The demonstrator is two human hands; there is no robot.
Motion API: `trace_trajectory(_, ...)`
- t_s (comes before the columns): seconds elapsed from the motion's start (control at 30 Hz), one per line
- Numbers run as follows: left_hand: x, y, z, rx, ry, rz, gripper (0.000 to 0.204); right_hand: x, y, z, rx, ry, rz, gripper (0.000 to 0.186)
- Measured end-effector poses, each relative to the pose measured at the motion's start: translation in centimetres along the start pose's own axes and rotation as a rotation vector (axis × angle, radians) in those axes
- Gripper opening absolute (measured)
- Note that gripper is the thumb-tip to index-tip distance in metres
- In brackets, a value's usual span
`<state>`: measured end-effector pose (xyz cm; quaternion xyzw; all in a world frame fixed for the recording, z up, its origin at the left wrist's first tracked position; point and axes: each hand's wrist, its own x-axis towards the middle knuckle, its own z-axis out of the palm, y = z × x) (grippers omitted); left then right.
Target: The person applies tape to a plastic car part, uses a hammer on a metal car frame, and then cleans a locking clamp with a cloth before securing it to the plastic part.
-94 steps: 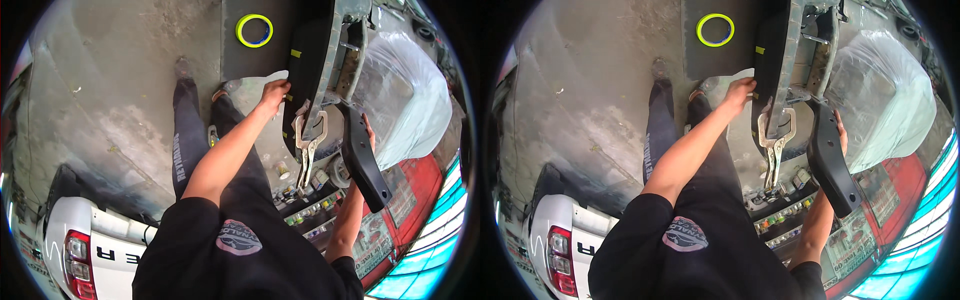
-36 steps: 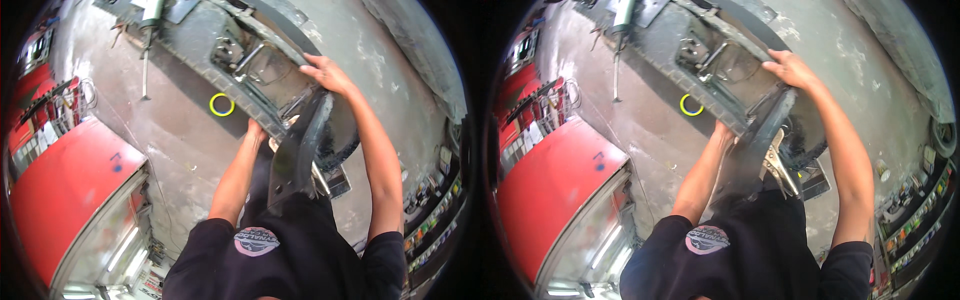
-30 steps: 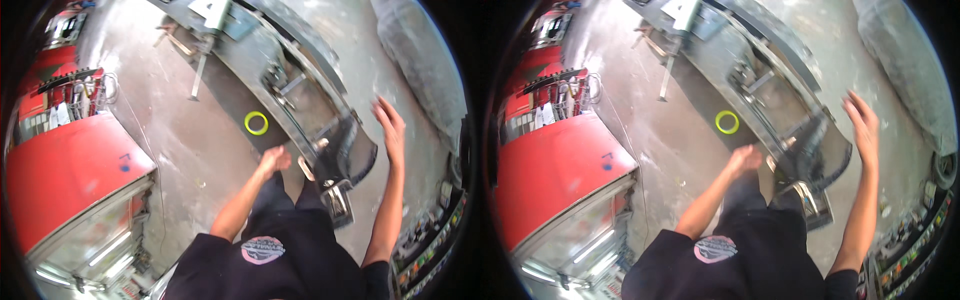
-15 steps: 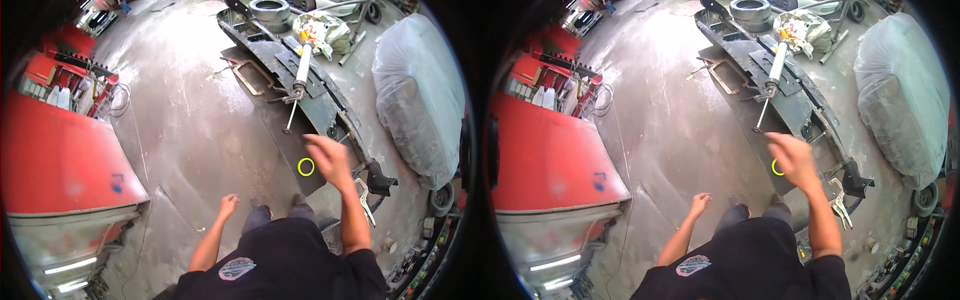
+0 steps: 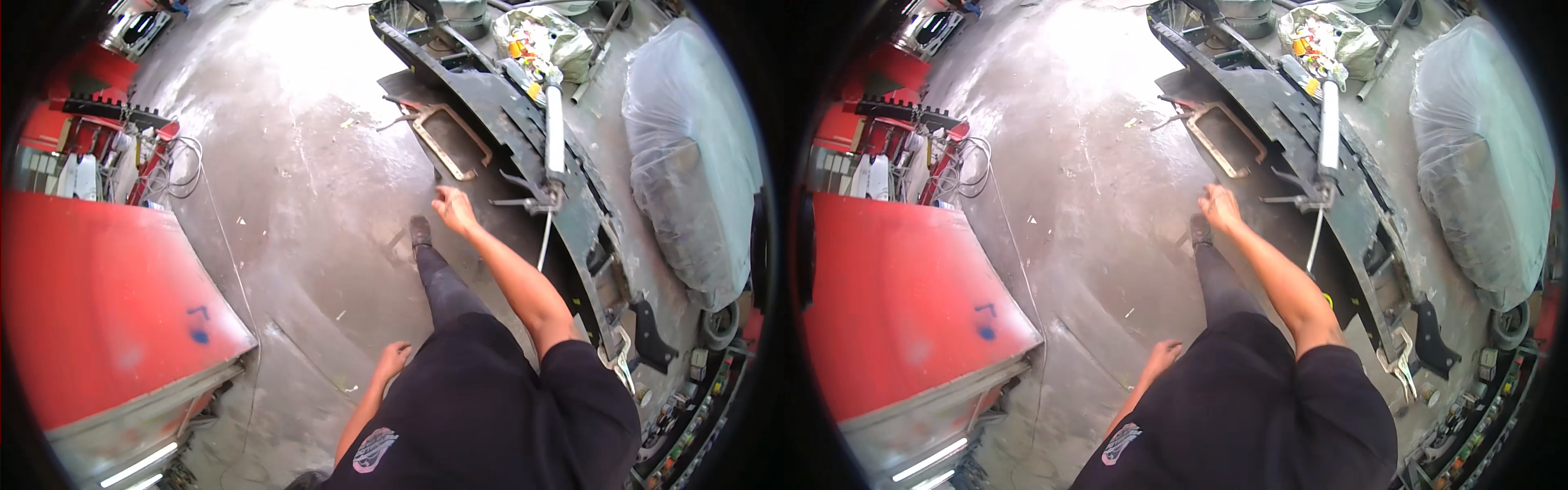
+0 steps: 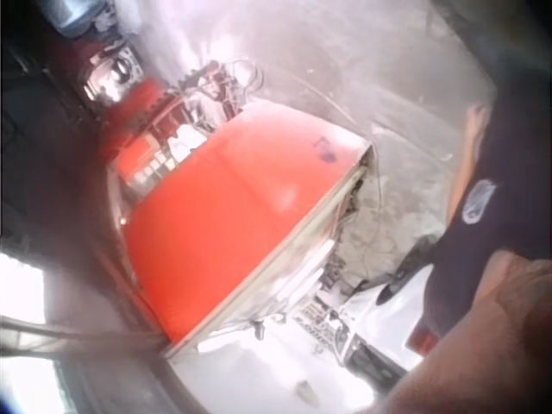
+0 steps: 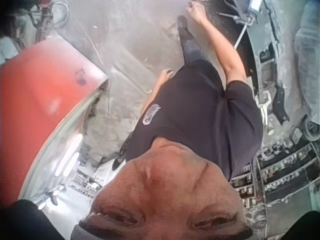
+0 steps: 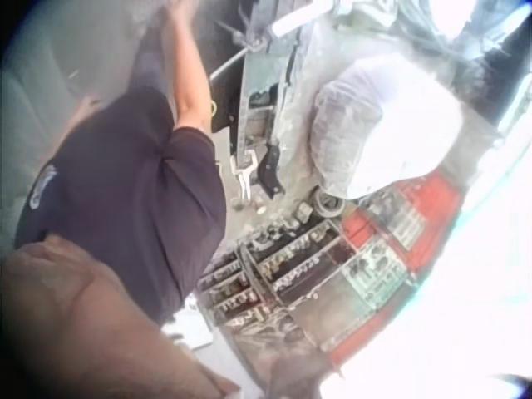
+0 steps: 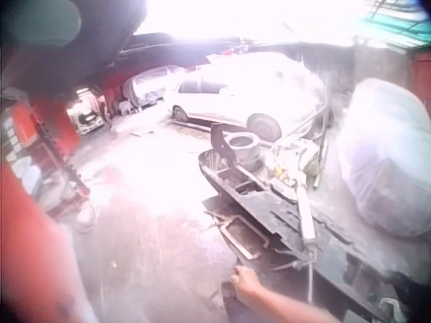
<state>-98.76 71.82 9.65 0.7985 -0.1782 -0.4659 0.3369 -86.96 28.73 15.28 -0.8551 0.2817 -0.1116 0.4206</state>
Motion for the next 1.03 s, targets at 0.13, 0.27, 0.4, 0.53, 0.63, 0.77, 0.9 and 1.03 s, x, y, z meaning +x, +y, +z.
trace_trajectory(0.13, 6.7, -1.9, -8.1, 0.057, 0.114, -0.149, 0.036, 14.0, 5.4, 3.9, -0.410, 0.143, 0.106, 0.055)
trace_trajectory(0.27, 10.5, 0.6, -18.4, 0.166, 0.209, -0.300, 0.036, 21.2, 6.2, 7.5, -0.558, 0.073, 0.228, 0.050)
trace_trajectory(0.4, 17.5, 6.3, -28.0, 0.017, 0.349, -0.316, 0.037, 23.7, 8.9, 6.5, -0.525, -0.023, 0.273, 0.041)
trace_trajectory(0.53, 24.4, 14.9, -35.0, 0.080, 0.330, -0.118, 0.036, 24.7, 3.9, 5.1, -0.253, -0.012, 0.266, 0.033)
trace_trajectory(0.63, 29.9, 21.2, -38.7, 0.061, 0.274, 0.021, 0.034, 25.4, 0.0, 4.7, -0.123, 0.060, 0.201, 0.029)
trace_trajectory(0.77, 37.0, 27.3, -43.1, 0.107, 0.263, 0.374, 0.030, 25.6, -2.6, 6.0, -0.152, 0.257, 0.121, 0.025)
trace_trajectory(0.9, 40.0, 36.5, -48.8, 0.222, 0.152, 0.730, 0.031, 26.8, -10.4, 5.4, -0.226, 0.153, 0.121, 0.022)
trace_trajectory(1.03, 43.8, 43.3, -54.4, 0.639, -0.172, 1.099, 0.062, 30.5, -16.4, 7.0, -0.413, -0.132, 0.149, 0.036)
